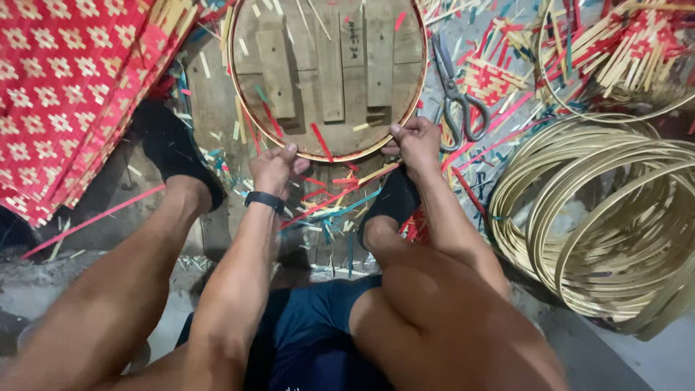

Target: The person assembles round woven baskets by placing a circular bamboo frame over a square woven mat, pressing it down, and trimming the excess mat material around the rim with scissors. The person repeats this process for multiple units.

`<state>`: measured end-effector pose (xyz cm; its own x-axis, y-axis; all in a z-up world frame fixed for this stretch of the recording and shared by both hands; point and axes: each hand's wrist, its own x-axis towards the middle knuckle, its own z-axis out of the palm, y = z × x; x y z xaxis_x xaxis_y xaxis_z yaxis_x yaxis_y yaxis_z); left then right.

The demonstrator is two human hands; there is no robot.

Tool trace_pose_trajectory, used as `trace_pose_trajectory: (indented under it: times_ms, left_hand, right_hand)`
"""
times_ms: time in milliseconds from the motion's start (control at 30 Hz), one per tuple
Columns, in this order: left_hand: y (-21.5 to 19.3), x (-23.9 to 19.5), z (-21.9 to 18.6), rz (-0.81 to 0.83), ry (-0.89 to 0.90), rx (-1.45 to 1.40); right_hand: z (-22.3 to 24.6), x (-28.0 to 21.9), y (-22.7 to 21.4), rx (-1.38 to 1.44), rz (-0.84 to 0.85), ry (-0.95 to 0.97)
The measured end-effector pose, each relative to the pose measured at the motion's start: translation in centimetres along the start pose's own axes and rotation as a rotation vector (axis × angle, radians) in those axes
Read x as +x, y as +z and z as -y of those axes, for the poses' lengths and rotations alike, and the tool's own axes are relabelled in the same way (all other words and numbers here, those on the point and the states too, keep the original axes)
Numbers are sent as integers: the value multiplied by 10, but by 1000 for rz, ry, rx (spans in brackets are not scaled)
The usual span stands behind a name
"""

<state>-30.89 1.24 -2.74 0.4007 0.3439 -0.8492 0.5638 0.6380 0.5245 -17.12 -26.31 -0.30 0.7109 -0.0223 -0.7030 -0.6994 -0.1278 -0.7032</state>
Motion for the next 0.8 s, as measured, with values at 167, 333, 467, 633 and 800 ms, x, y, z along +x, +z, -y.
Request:
trace_pose_trajectory:
  times_ms: [167, 333, 467, 633, 800]
  left_hand:
    - [5, 3, -54, -135, 201, 41]
    - [23, -31, -125, 74, 179, 21]
    - [46, -108, -172, -18, 837, 412]
    - [89, -193, -213, -19, 1513, 840]
    - [103, -192, -223, 153, 1336, 801]
  right_hand:
    - [32, -18, -5, -266, -145, -501]
    - [101, -54, 41, -282, 91, -703]
    - [165, -67, 77, -271, 259, -863]
    - [176, -88, 81, 363, 423, -376]
    - [121, -78, 40, 768, 512, -209]
